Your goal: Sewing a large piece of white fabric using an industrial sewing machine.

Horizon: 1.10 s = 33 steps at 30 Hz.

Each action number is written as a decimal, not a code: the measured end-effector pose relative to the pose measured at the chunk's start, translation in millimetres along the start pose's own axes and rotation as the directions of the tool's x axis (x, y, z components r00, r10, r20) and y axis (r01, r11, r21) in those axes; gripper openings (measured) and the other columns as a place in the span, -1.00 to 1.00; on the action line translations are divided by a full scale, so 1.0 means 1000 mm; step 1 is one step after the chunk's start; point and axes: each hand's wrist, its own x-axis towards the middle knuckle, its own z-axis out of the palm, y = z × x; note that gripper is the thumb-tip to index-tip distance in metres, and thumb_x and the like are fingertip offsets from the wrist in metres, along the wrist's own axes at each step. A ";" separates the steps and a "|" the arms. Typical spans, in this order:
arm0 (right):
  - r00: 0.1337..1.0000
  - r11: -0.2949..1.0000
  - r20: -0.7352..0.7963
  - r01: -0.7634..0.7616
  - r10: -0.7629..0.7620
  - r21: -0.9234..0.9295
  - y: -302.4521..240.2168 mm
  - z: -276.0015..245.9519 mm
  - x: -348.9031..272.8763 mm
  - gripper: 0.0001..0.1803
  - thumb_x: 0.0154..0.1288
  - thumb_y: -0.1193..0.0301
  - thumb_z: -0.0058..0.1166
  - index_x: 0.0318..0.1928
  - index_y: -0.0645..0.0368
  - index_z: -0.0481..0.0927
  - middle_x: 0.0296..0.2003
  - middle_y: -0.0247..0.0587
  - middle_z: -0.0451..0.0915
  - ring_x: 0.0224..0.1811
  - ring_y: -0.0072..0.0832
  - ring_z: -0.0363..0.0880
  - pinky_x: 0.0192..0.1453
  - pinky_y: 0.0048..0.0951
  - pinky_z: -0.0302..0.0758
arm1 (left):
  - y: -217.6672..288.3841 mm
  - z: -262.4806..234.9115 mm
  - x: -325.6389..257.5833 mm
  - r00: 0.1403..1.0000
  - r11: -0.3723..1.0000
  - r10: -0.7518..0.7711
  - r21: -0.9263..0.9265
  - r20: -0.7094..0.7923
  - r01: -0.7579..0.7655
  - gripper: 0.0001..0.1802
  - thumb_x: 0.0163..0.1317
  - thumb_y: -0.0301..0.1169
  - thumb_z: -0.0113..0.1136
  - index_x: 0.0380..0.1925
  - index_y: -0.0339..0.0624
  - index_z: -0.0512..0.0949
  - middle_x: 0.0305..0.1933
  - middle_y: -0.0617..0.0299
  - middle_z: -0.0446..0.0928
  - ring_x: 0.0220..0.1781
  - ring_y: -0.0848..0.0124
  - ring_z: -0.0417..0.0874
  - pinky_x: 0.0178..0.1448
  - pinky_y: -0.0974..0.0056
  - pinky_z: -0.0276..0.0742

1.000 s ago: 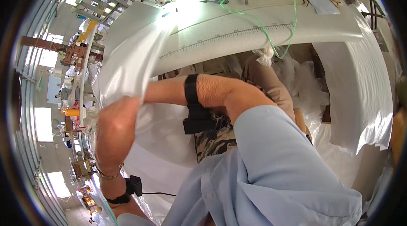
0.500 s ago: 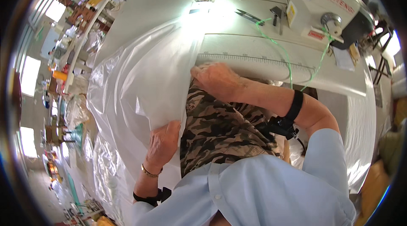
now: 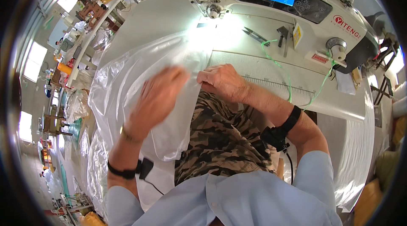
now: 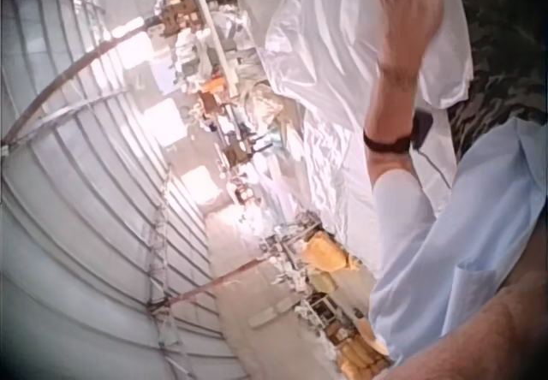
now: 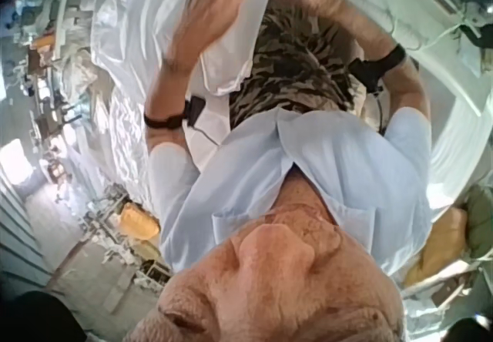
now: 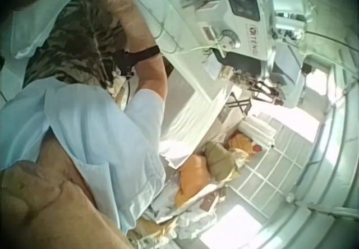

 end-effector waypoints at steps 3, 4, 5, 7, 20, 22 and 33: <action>1.000 0.996 -0.004 -0.003 0.003 0.086 -0.005 0.003 0.005 -0.80 0.13 0.48 0.22 -0.26 0.12 0.46 -0.43 -0.26 0.57 -0.32 -0.23 0.62 -0.19 -0.27 0.54 | -0.065 0.039 0.042 0.990 0.968 -0.104 0.221 -0.091 0.122 -0.83 0.22 -0.42 0.07 -0.24 -0.27 0.51 -0.28 0.05 0.53 -0.21 0.02 0.58 0.00 0.01 0.45; 1.000 0.989 -0.009 -0.016 0.017 0.144 -0.004 0.005 0.005 -0.81 0.11 0.52 0.23 -0.27 0.14 0.50 -0.42 -0.26 0.58 -0.31 -0.25 0.62 -0.17 -0.30 0.54 | -0.082 0.045 0.050 0.990 0.967 -0.102 0.224 -0.096 0.122 -0.83 0.22 -0.42 0.07 -0.24 -0.27 0.51 -0.28 0.05 0.53 -0.21 0.02 0.58 0.00 0.01 0.45; 1.000 0.992 -0.021 -0.017 0.020 0.129 -0.008 -0.003 0.003 -0.81 0.11 0.52 0.23 -0.27 0.14 0.50 -0.42 -0.26 0.58 -0.31 -0.25 0.62 -0.17 -0.30 0.54 | -0.091 0.043 0.061 0.977 0.953 -0.214 0.224 0.023 0.204 -0.78 0.20 -0.33 0.13 -0.28 -0.26 0.53 -0.31 0.06 0.55 -0.20 0.04 0.59 0.00 0.03 0.46; 0.997 0.983 0.020 -0.072 0.069 0.169 -0.007 -0.004 0.003 -0.83 0.14 0.52 0.23 -0.27 0.13 0.50 -0.42 -0.27 0.58 -0.31 -0.28 0.63 -0.15 -0.33 0.55 | -0.109 0.049 0.066 0.934 0.928 -0.327 0.236 0.143 0.289 -0.72 0.19 -0.24 0.20 -0.31 -0.26 0.55 -0.33 0.07 0.58 -0.18 0.07 0.61 0.01 0.04 0.46; 0.998 0.967 -0.036 -0.033 0.044 0.252 -0.002 -0.004 0.003 -0.83 0.13 0.49 0.23 -0.36 0.11 0.45 -0.47 -0.29 0.55 -0.36 -0.24 0.60 -0.23 -0.28 0.54 | -0.130 0.052 0.085 0.836 0.925 -0.378 0.206 0.398 0.321 -0.63 0.06 -0.11 0.24 -0.29 -0.18 0.58 -0.13 0.02 0.61 -0.02 0.11 0.59 0.07 0.02 0.44; 0.998 0.976 -0.009 -0.060 0.064 0.209 0.000 -0.003 0.002 -0.82 0.15 0.47 0.22 -0.36 0.11 0.43 -0.46 -0.29 0.54 -0.35 -0.25 0.60 -0.21 -0.28 0.54 | -0.133 0.049 0.090 0.814 0.929 -0.362 0.249 0.454 0.275 -0.64 0.06 -0.12 0.22 -0.28 -0.17 0.59 -0.12 0.03 0.61 -0.02 0.10 0.59 0.06 0.01 0.43; 1.000 0.986 -0.007 -0.020 0.022 0.163 -0.005 -0.004 0.004 -0.79 0.16 0.47 0.19 -0.38 0.11 0.37 -0.48 -0.26 0.49 -0.38 -0.24 0.57 -0.24 -0.26 0.53 | -0.107 0.081 0.124 0.986 0.868 0.069 0.497 -0.153 0.016 -0.86 0.08 -0.55 0.08 -0.41 -0.10 0.60 -0.28 0.15 0.59 -0.05 0.20 0.58 0.01 0.06 0.38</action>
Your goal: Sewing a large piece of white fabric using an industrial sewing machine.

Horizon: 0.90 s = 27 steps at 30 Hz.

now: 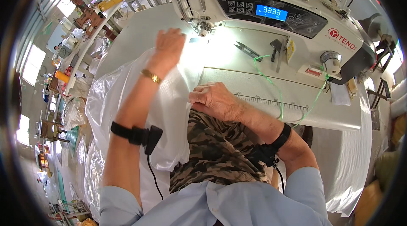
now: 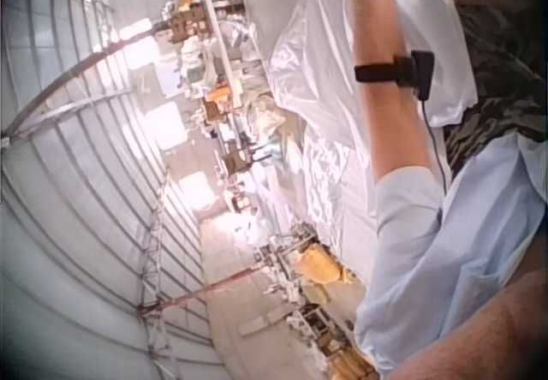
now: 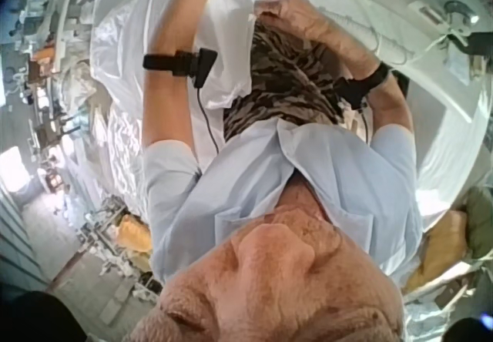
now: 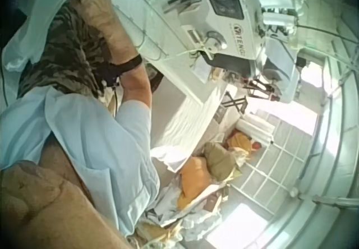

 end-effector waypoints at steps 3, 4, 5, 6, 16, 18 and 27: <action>1.000 1.000 -0.013 0.015 -0.015 0.002 0.002 -0.001 -0.001 -0.79 0.14 0.48 0.19 -0.38 0.12 0.37 -0.49 -0.26 0.49 -0.39 -0.22 0.56 -0.26 -0.24 0.52 | 0.040 -0.013 -0.009 0.949 0.987 0.009 -0.154 0.314 0.041 -0.87 0.11 -0.52 0.05 -0.38 -0.20 0.59 -0.18 0.06 0.57 -0.05 0.19 0.57 0.08 0.13 0.42; 0.999 1.000 -0.014 0.029 -0.029 0.004 0.002 0.000 0.000 -0.79 0.14 0.49 0.20 -0.38 0.12 0.37 -0.49 -0.25 0.49 -0.39 -0.21 0.56 -0.26 -0.24 0.51 | 0.036 -0.002 -0.020 0.949 0.988 0.005 -0.146 0.315 0.043 -0.87 0.11 -0.52 0.05 -0.38 -0.20 0.59 -0.18 0.06 0.57 -0.05 0.19 0.57 0.08 0.13 0.42; 0.999 0.999 -0.016 0.036 -0.036 0.006 0.002 0.000 0.001 -0.79 0.14 0.49 0.20 -0.38 0.12 0.37 -0.49 -0.25 0.49 -0.39 -0.21 0.56 -0.26 -0.24 0.51 | 0.027 0.010 -0.032 0.977 0.974 -0.024 -0.213 0.213 0.071 -0.88 0.13 -0.52 0.03 -0.41 -0.23 0.57 -0.17 0.04 0.56 -0.06 0.17 0.56 0.09 0.12 0.42; 0.999 0.999 -0.016 0.037 -0.036 0.012 0.001 0.003 0.001 -0.79 0.13 0.49 0.20 -0.38 0.12 0.37 -0.49 -0.25 0.49 -0.38 -0.20 0.56 -0.27 -0.23 0.51 | 0.024 0.009 -0.038 0.992 0.954 -0.056 -0.287 0.115 0.087 -0.87 0.15 -0.51 0.01 -0.43 -0.27 0.56 -0.17 0.02 0.55 -0.06 0.16 0.56 0.10 0.12 0.42; 1.000 0.999 -0.026 0.001 0.000 0.051 0.004 0.003 -0.001 -0.79 0.08 0.50 0.22 -0.40 0.14 0.39 -0.48 -0.23 0.50 -0.36 -0.15 0.55 -0.29 -0.19 0.47 | 0.063 -0.008 -0.001 0.897 0.804 -0.208 -0.454 0.389 0.383 -0.62 0.06 -0.21 0.25 -0.54 -0.41 0.56 -0.38 -0.21 0.56 -0.21 -0.06 0.61 -0.06 0.01 0.52; 1.000 0.999 -0.030 -0.006 0.007 0.045 0.004 0.004 -0.001 -0.78 0.08 0.50 0.22 -0.40 0.14 0.39 -0.48 -0.23 0.50 -0.36 -0.15 0.55 -0.29 -0.19 0.47 | 0.065 -0.008 -0.001 0.900 0.845 -0.188 -0.403 0.393 0.352 -0.72 0.01 -0.33 0.15 -0.56 -0.40 0.58 -0.40 -0.25 0.58 -0.29 -0.11 0.65 -0.10 0.02 0.55; 0.998 0.995 -0.011 -0.057 0.058 0.083 0.001 0.001 -0.001 -0.77 0.08 0.51 0.23 -0.38 0.15 0.39 -0.47 -0.21 0.51 -0.34 -0.14 0.55 -0.28 -0.19 0.47 | 0.063 -0.003 0.006 0.856 0.910 -0.105 -0.298 0.506 0.288 -0.78 0.06 -0.42 0.07 -0.56 -0.40 0.58 -0.41 -0.22 0.59 -0.28 -0.11 0.65 -0.13 -0.02 0.55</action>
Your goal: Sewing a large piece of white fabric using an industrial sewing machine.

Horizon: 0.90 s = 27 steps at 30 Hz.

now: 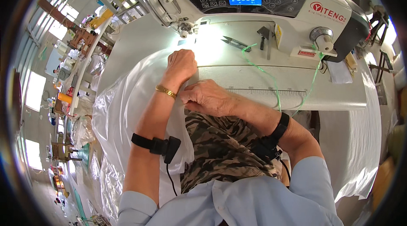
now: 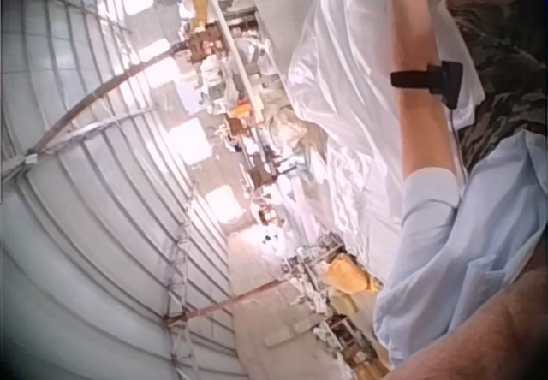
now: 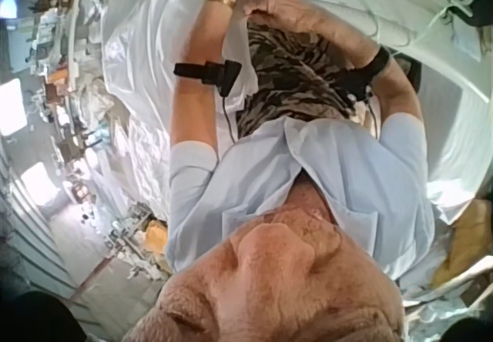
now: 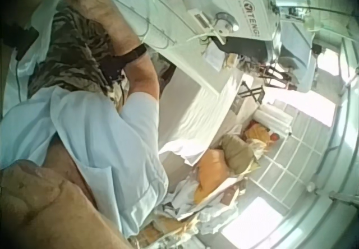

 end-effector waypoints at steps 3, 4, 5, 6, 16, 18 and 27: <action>1.000 1.000 0.011 -0.009 0.009 0.000 0.003 0.001 -0.003 -0.78 0.09 0.52 0.23 -0.36 0.16 0.39 -0.44 -0.22 0.51 -0.32 -0.14 0.55 -0.26 -0.19 0.47 | 0.000 0.005 -0.001 0.998 0.999 0.021 -0.028 -0.055 -0.023 -0.75 0.10 -0.41 0.05 -0.55 -0.42 0.58 -0.40 -0.24 0.58 -0.26 -0.13 0.64 -0.13 -0.05 0.54; 1.000 1.000 0.015 -0.001 0.002 -0.011 0.004 0.002 -0.003 -0.77 0.10 0.52 0.23 -0.36 0.16 0.39 -0.43 -0.22 0.51 -0.31 -0.13 0.55 -0.26 -0.18 0.48 | 0.000 0.005 -0.002 0.998 0.999 0.031 -0.023 -0.053 -0.032 -0.75 0.10 -0.41 0.05 -0.55 -0.42 0.58 -0.40 -0.24 0.58 -0.26 -0.13 0.64 -0.13 -0.05 0.54; 1.000 1.000 0.005 -0.005 0.005 -0.012 0.005 0.003 -0.003 -0.77 0.10 0.52 0.23 -0.36 0.16 0.39 -0.43 -0.22 0.51 -0.31 -0.13 0.55 -0.26 -0.18 0.48 | -0.001 0.006 -0.003 0.998 0.999 -0.007 -0.035 -0.063 0.005 -0.79 0.09 -0.45 0.06 -0.56 -0.40 0.58 -0.40 -0.24 0.58 -0.28 -0.11 0.65 -0.15 -0.02 0.55; 0.999 0.999 -0.004 0.049 -0.049 0.017 0.005 0.002 -0.003 -0.78 0.11 0.52 0.22 -0.35 0.16 0.39 -0.41 -0.21 0.52 -0.30 -0.12 0.56 -0.25 -0.18 0.48 | 0.001 0.007 -0.004 0.997 0.998 -0.040 -0.051 -0.072 0.036 -0.82 0.08 -0.49 0.07 -0.57 -0.38 0.59 -0.41 -0.23 0.59 -0.29 -0.10 0.65 -0.18 0.01 0.55; 0.978 0.996 -0.189 -0.090 0.086 -0.014 0.017 -0.015 0.016 -0.79 0.22 0.39 0.17 -0.14 0.07 0.48 -0.34 -0.14 0.62 -0.27 -0.14 0.62 -0.24 -0.20 0.54 | -0.039 0.022 -0.004 0.998 0.952 -0.062 -0.302 -0.032 0.049 -0.77 0.13 -0.45 0.07 -0.45 -0.46 0.60 -0.38 -0.22 0.60 -0.33 -0.02 0.64 -0.12 0.13 0.53; 0.902 0.896 -0.286 -0.389 0.323 -0.214 0.038 -0.033 0.028 -0.71 0.23 0.36 0.17 -0.07 0.16 0.47 -0.31 -0.07 0.63 -0.24 -0.18 0.65 -0.18 -0.23 0.56 | -0.036 0.033 -0.007 0.978 0.650 -0.209 -0.749 -0.017 0.126 -0.71 0.18 -0.43 0.11 -0.23 -0.49 0.62 -0.28 -0.15 0.65 -0.26 0.22 0.66 -0.08 0.22 0.52; 0.933 0.796 -0.281 -0.342 0.224 -0.500 0.104 -0.030 0.054 -0.79 0.32 0.29 0.01 -0.12 0.10 0.55 -0.33 -0.07 0.62 -0.07 -0.18 0.56 0.04 -0.15 0.43 | -0.039 0.031 -0.014 0.955 0.287 -0.235 -0.926 0.179 0.244 -0.53 0.25 -0.43 0.16 0.11 -0.53 0.44 -0.06 0.00 0.58 -0.13 0.43 0.60 -0.06 0.39 0.52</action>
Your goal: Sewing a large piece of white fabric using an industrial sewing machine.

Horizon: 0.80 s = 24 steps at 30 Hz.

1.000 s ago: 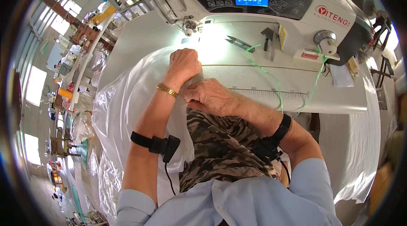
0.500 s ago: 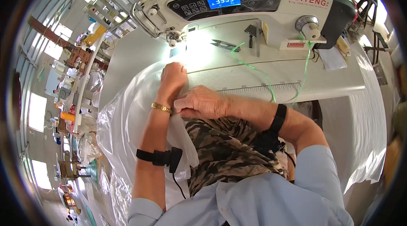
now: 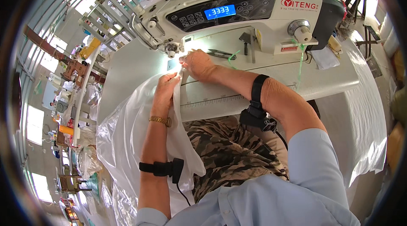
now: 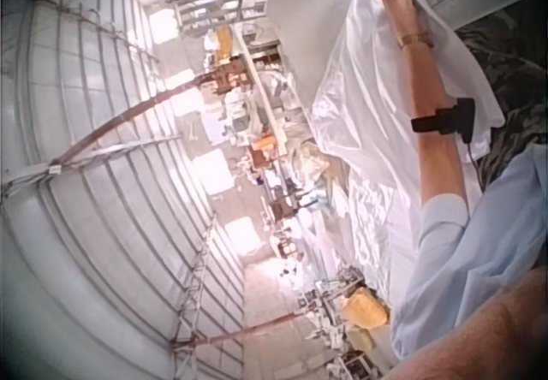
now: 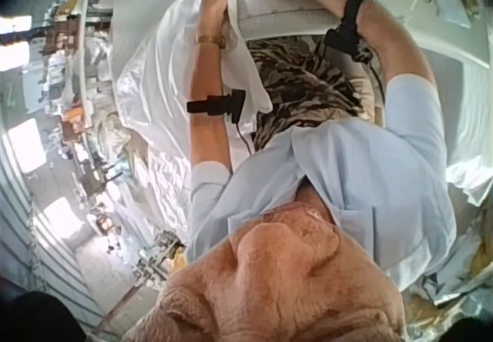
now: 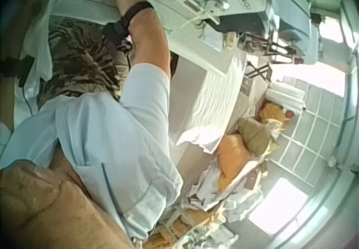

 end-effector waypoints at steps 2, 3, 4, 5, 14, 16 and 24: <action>0.999 0.997 -0.021 0.027 -0.026 0.073 0.003 0.006 0.005 -0.79 0.34 0.27 -0.03 -0.15 0.09 0.56 -0.37 -0.10 0.62 -0.11 -0.18 0.57 0.05 -0.13 0.42 | -0.014 -0.007 0.006 0.996 0.997 0.078 -0.024 -0.046 -0.079 -0.52 0.25 -0.44 0.16 0.12 -0.55 0.42 -0.08 0.01 0.58 -0.16 0.44 0.60 -0.11 0.40 0.53; 1.000 0.999 0.011 0.014 -0.015 0.042 0.007 0.005 0.005 -0.79 0.35 0.27 -0.04 -0.15 0.08 0.57 -0.40 -0.12 0.62 -0.14 -0.19 0.58 0.03 -0.13 0.41 | -0.013 -0.004 0.007 0.997 0.997 0.071 -0.030 -0.043 -0.072 -0.52 0.25 -0.44 0.16 0.12 -0.55 0.42 -0.08 0.01 0.58 -0.16 0.44 0.60 -0.11 0.40 0.53; 0.999 1.000 0.042 0.003 -0.004 0.011 0.010 0.004 0.005 -0.79 0.37 0.27 -0.06 -0.16 0.07 0.57 -0.43 -0.13 0.62 -0.18 -0.19 0.59 0.01 -0.12 0.40 | -0.012 -0.002 0.008 0.998 0.997 0.047 -0.058 -0.034 -0.049 -0.52 0.25 -0.44 0.17 0.11 -0.55 0.42 -0.09 0.02 0.57 -0.17 0.45 0.60 -0.12 0.40 0.53; 0.999 1.000 0.051 0.001 -0.001 0.010 0.012 0.004 0.004 -0.79 0.37 0.27 -0.06 -0.16 0.07 0.57 -0.43 -0.13 0.62 -0.18 -0.19 0.59 0.01 -0.12 0.40 | -0.012 0.001 0.009 0.999 0.996 0.023 -0.085 -0.025 -0.025 -0.52 0.25 -0.44 0.17 0.10 -0.56 0.42 -0.10 0.03 0.57 -0.18 0.46 0.60 -0.14 0.40 0.53; 0.980 0.981 0.197 0.041 -0.003 -0.188 0.001 -0.009 0.011 -0.77 0.37 0.31 -0.10 -0.22 0.12 0.61 -0.41 -0.09 0.63 -0.25 -0.20 0.63 -0.11 -0.15 0.42 | 0.010 0.020 -0.006 0.983 0.950 0.146 0.295 -0.114 -0.107 -0.63 0.21 -0.44 0.12 -0.01 -0.42 0.49 -0.41 0.20 0.57 -0.40 0.47 0.52 -0.26 0.28 0.46; 0.980 0.980 0.193 0.000 0.039 -0.197 -0.006 -0.012 0.012 -0.75 0.34 0.32 -0.07 -0.25 0.15 0.65 -0.37 -0.08 0.65 -0.22 -0.18 0.63 -0.08 -0.16 0.44 | 0.008 0.020 -0.008 0.966 0.906 0.229 0.390 -0.122 -0.166 -0.66 0.20 -0.44 0.11 -0.03 -0.37 0.50 -0.47 0.17 0.55 -0.44 0.41 0.52 -0.26 0.24 0.44; 0.988 0.979 0.145 -0.028 0.058 -0.200 -0.008 -0.009 0.010 -0.80 0.28 0.34 -0.04 -0.23 0.12 0.63 -0.36 -0.08 0.66 -0.20 -0.18 0.62 -0.05 -0.14 0.46 | 0.009 0.020 -0.005 0.921 0.687 0.388 0.679 -0.040 -0.260 -0.59 0.15 -0.41 0.03 0.01 -0.24 0.58 -0.52 -0.08 0.54 -0.40 0.15 0.58 -0.15 0.12 0.48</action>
